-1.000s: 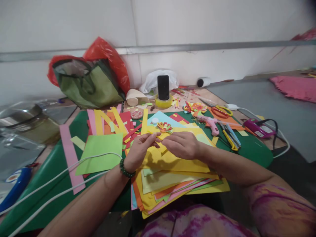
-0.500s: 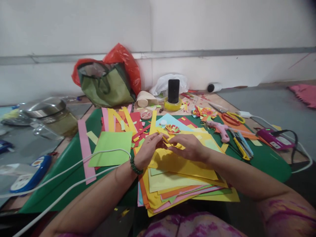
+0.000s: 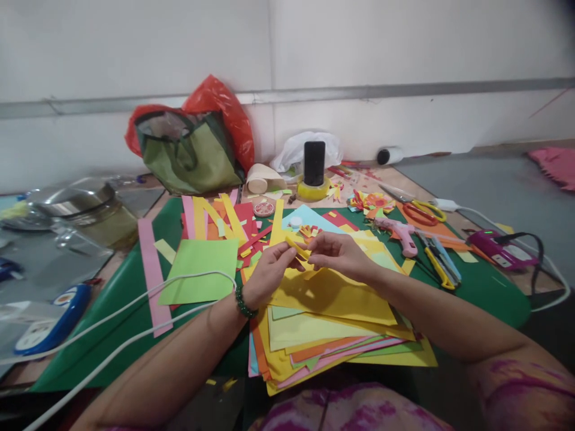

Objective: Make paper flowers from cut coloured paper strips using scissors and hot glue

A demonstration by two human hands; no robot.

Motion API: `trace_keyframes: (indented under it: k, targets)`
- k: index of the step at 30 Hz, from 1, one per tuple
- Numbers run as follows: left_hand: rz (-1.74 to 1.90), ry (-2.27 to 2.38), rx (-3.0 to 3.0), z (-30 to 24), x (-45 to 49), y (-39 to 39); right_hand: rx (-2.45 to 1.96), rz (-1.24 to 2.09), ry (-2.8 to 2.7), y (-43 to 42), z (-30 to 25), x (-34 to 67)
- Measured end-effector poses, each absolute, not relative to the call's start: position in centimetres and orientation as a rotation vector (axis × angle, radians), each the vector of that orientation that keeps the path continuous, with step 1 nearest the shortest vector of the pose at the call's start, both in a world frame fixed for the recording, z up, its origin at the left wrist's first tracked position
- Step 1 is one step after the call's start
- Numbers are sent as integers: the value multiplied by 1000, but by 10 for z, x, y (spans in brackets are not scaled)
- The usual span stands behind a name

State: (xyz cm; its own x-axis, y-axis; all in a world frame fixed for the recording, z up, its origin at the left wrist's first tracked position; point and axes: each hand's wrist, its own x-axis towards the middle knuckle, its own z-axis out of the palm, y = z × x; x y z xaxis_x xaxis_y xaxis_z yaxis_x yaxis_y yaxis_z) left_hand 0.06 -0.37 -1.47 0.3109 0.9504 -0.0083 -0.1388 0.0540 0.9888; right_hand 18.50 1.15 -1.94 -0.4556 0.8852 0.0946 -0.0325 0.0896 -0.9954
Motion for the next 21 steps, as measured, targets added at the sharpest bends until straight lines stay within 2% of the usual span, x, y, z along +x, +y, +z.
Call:
trace_keyframes:
  k: [17, 21]
  targets:
    - [1109, 988, 1030, -25, 2, -1, -915, 1500, -1652, 13, -15, 189]
    - [1109, 973, 1029, -23, 2, -2, -900, 1401, -1726, 11, -15, 189]
